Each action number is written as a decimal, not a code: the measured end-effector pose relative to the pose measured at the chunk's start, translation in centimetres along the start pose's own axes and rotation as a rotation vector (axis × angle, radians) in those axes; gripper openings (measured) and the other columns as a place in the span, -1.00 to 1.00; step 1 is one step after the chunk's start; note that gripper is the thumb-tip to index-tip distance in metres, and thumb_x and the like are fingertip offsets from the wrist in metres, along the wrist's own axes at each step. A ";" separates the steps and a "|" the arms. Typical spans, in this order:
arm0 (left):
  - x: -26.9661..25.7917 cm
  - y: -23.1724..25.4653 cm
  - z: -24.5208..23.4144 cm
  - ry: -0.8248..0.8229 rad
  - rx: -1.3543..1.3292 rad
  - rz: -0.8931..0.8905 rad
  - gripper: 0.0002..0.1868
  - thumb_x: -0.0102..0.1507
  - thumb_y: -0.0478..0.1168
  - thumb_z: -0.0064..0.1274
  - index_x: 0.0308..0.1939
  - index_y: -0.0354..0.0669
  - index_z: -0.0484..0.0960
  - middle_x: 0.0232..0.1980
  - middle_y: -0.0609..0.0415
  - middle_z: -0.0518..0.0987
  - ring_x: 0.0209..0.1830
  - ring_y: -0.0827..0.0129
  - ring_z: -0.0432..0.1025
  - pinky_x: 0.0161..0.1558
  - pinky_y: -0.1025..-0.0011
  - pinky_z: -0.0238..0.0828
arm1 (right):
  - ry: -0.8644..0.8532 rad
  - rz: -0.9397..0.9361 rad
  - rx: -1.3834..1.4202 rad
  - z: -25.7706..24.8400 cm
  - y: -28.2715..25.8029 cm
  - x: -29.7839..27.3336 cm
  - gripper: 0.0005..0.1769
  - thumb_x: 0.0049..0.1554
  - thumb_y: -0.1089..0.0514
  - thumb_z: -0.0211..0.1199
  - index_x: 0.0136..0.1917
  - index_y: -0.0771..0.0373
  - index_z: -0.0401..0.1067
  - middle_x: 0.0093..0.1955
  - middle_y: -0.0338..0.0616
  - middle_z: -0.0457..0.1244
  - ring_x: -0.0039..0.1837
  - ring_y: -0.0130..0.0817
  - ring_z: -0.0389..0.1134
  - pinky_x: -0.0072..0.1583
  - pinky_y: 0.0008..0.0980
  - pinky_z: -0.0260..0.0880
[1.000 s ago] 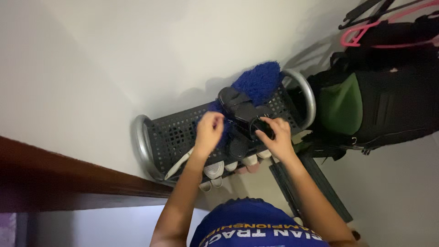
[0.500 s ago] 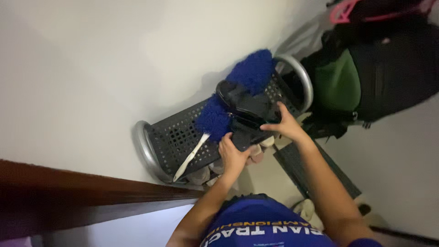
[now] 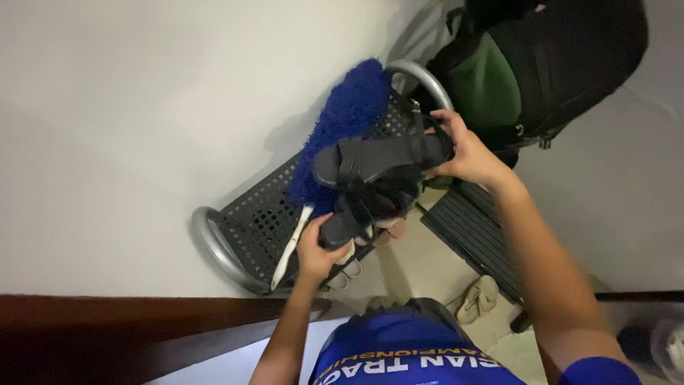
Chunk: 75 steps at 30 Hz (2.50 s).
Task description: The person uses a blue duster to wipe the exterior of several pairs of shoes and sandals on a shoe rack and the floor, then places them back on the rack.
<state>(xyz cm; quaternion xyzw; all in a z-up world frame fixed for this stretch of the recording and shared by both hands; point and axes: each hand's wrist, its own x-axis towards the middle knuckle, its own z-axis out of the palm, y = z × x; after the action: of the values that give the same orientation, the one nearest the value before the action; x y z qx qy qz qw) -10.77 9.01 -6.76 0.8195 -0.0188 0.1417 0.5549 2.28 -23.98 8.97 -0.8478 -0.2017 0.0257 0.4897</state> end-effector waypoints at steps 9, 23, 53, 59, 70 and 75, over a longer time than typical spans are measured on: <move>-3.5 -1.0 0.7 -0.263 -0.618 -0.038 -0.19 -0.07 -0.43 0.45 0.27 -0.24 0.49 0.17 0.05 0.55 0.19 0.32 0.47 0.26 0.28 0.44 | -0.071 0.224 0.231 3.2 7.6 -5.5 -0.07 -0.25 0.39 0.53 0.38 0.32 0.28 0.24 -0.04 0.30 0.20 -0.14 0.39 0.20 -0.09 0.46; -23.7 -6.0 18.3 0.284 -1.258 -0.276 -0.29 0.14 -0.36 0.15 0.38 -0.06 0.34 0.28 0.19 0.52 0.15 0.52 0.43 0.10 0.52 0.40 | 0.091 0.240 0.343 8.4 20.6 -33.2 -0.38 0.02 0.36 0.41 0.33 0.35 0.34 0.23 -0.06 0.35 0.26 -0.29 0.35 0.30 -0.27 0.33; -34.0 -26.6 14.9 0.263 -0.823 -0.809 -0.46 0.08 -0.45 -0.08 0.18 -0.27 0.54 0.06 -0.02 0.65 0.05 0.26 0.51 0.12 0.35 0.41 | -0.128 0.824 0.348 32.4 24.6 -30.9 -0.45 0.01 0.11 0.36 0.26 0.25 0.39 0.06 -0.02 0.39 0.03 -0.03 0.49 -0.16 -0.05 0.55; -30.9 -36.6 13.8 0.243 -0.515 -0.817 -0.40 0.10 -0.39 0.01 0.27 -0.35 0.50 0.19 -0.16 0.58 0.17 0.10 0.42 0.19 0.26 0.26 | -0.131 0.824 0.633 39.2 32.8 -25.9 -0.45 0.10 0.11 0.22 0.33 0.31 0.29 0.15 -0.02 0.35 0.08 -0.16 0.45 -0.13 -0.07 0.61; -22.4 -49.0 14.7 0.305 -0.314 -0.543 -0.37 0.16 -0.39 0.02 0.35 -0.19 0.40 0.34 -0.08 0.50 0.32 0.15 0.40 0.30 0.30 0.29 | -0.277 0.777 0.655 42.1 37.2 -19.0 -0.34 0.19 -0.04 0.22 0.43 0.38 0.29 0.19 -0.03 0.36 0.11 -0.21 0.46 -0.04 -0.17 0.59; -20.7 -52.2 13.2 0.602 -0.462 -0.747 -0.44 0.12 -0.42 0.08 0.24 -0.26 0.54 0.15 -0.06 0.61 0.14 0.12 0.48 0.18 0.24 0.41 | -0.274 0.656 0.504 44.9 37.6 -17.7 -0.27 0.13 -0.06 0.29 0.49 0.28 0.27 0.15 -0.07 0.37 0.05 -0.33 0.43 -0.08 -0.31 0.51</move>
<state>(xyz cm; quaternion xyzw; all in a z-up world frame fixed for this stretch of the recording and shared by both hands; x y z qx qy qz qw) -17.97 14.29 -63.75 0.5497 0.4038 0.1556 0.7145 -12.90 -10.15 -48.71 -0.7096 0.0278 0.3405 0.6162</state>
